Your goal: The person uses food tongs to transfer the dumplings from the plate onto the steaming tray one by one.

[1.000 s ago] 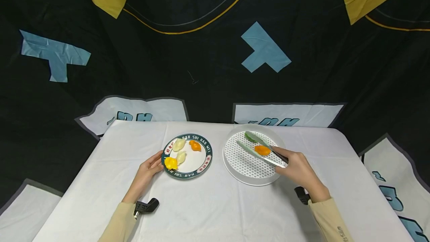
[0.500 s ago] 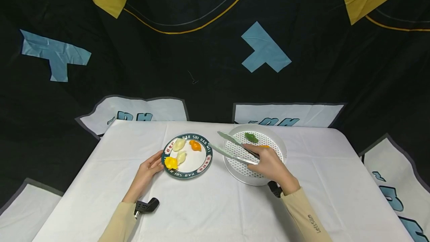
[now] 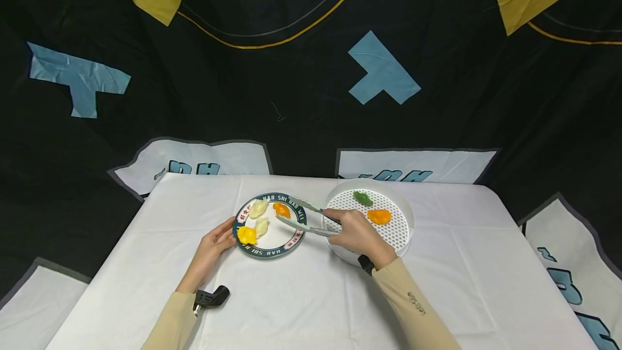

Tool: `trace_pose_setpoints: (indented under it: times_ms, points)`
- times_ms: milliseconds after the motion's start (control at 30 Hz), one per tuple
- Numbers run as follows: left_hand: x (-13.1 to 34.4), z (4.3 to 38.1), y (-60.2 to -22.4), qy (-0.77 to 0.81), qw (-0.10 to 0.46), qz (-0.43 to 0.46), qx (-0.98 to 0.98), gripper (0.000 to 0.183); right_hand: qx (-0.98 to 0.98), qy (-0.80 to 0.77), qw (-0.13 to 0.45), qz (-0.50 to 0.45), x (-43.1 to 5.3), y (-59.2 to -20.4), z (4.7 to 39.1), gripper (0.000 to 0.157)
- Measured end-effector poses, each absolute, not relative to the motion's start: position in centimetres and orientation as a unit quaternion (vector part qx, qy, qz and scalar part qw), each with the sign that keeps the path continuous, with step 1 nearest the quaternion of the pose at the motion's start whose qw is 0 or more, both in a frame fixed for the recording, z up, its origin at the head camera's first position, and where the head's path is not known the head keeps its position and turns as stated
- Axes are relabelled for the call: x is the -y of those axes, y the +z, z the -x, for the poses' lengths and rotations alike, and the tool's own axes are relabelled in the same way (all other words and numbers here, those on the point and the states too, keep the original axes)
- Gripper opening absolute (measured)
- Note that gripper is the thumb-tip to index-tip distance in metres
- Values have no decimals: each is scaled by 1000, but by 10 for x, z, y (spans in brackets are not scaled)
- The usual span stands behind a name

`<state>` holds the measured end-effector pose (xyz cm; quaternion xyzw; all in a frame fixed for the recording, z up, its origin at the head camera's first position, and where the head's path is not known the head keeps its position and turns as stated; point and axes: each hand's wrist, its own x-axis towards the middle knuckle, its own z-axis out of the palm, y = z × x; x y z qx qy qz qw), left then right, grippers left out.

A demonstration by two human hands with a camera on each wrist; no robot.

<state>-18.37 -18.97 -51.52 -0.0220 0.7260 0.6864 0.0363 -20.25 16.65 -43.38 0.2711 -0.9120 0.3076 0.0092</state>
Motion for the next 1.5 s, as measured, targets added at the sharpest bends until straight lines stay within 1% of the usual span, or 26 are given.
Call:
trace_pose_setpoints:
  times_ms: [567,1133,1300,1500]
  points:
    - [190,183,-516,689,37,24,-723,58,913,276,6,-300,-147,-442,214,57]
    - [190,185,-518,689,35,22,-724,58,911,272,12,-310,-149,-441,213,47]
    - [190,184,-518,694,35,20,-719,58,906,294,14,-305,-153,-441,210,47]
    - [190,183,-517,692,36,20,-721,59,902,310,18,-299,-158,-437,207,50]
